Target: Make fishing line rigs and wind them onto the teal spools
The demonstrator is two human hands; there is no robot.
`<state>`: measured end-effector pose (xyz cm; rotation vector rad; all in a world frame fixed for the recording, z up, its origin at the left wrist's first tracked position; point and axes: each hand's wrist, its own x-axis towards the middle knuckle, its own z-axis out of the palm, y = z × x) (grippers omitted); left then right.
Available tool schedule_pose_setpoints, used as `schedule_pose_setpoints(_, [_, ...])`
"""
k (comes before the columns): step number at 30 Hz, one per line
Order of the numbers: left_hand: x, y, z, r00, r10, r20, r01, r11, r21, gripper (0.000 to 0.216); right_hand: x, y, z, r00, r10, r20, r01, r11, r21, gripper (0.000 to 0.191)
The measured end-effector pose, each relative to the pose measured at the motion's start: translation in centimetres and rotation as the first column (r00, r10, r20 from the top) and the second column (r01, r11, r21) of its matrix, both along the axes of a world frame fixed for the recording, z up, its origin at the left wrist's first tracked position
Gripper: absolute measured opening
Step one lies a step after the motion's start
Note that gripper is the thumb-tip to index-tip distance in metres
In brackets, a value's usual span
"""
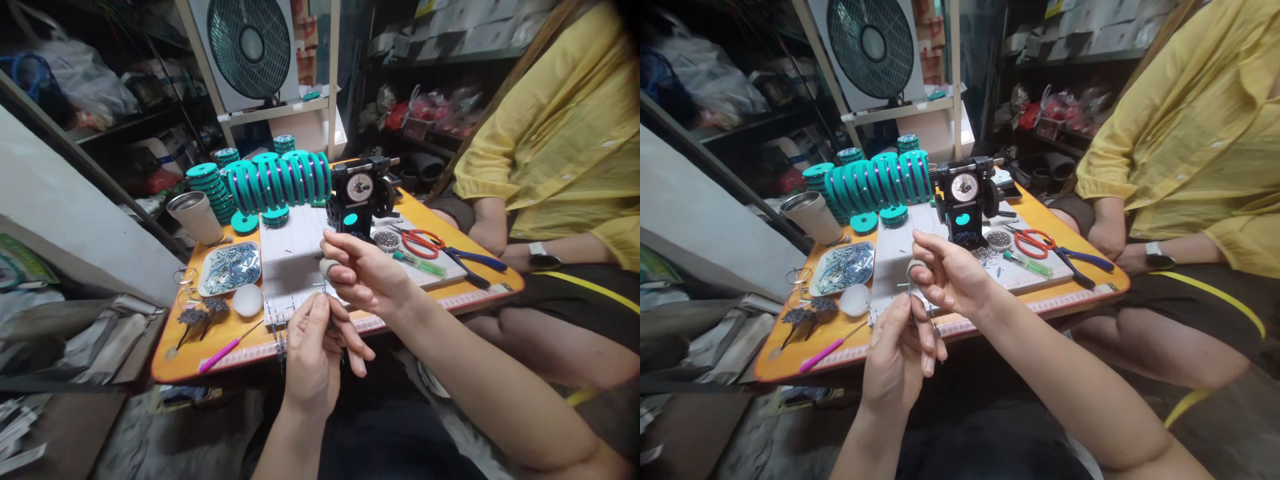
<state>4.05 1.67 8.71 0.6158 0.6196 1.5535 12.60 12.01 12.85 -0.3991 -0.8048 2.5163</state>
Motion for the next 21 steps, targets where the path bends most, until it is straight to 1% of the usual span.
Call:
schedule_pose_setpoints(4, [0.0, -0.3, -0.1, 0.999, -0.013, 0.033, 0.014, 0.999, -0.030, 0.028, -0.4, -0.1, 0.0, 0.999, -0.042, 0.027, 0.042, 0.999, 0.008, 0.045])
schedule_pose_setpoints(6, [0.0, -0.6, -0.3, 0.998, -0.037, 0.048, 0.039, 0.998, -0.042, 0.028, -0.5, 0.0, 0.0, 0.997, -0.065, 0.044, 0.064, 0.998, 0.017, 0.045])
schedule_pose_setpoints(10, [0.3, -1.6, -0.8, 0.993, -0.107, 0.053, 0.112, 0.989, -0.096, 0.029, -0.4, 0.1, 0.1, 0.991, -0.125, 0.047, 0.125, 0.992, -0.007, 0.046])
schedule_pose_setpoints(12, [0.4, -2.2, -0.9, 0.992, -0.119, 0.048, 0.124, 0.984, -0.128, 0.028, -0.3, 0.2, 0.1, 0.988, -0.139, 0.059, 0.140, 0.990, -0.009, 0.047])
schedule_pose_setpoints(15, [0.5, -3.0, -0.9, 0.991, -0.124, 0.056, 0.132, 0.975, -0.177, 0.028, -0.2, 0.3, 0.0, 0.988, -0.133, 0.073, 0.133, 0.991, 0.004, 0.047])
schedule_pose_setpoints(17, [0.4, -3.4, -0.8, 0.989, -0.128, 0.078, 0.142, 0.966, -0.214, 0.028, -0.1, 0.4, -0.3, 0.992, -0.114, 0.055, 0.113, 0.993, 0.021, 0.046])
schedule_pose_setpoints(21, [0.4, -4.1, -0.9, 0.981, -0.137, 0.135, 0.168, 0.953, -0.252, 0.030, 0.2, 0.6, -0.8, 0.999, -0.024, 0.027, 0.021, 0.995, 0.097, 0.039])
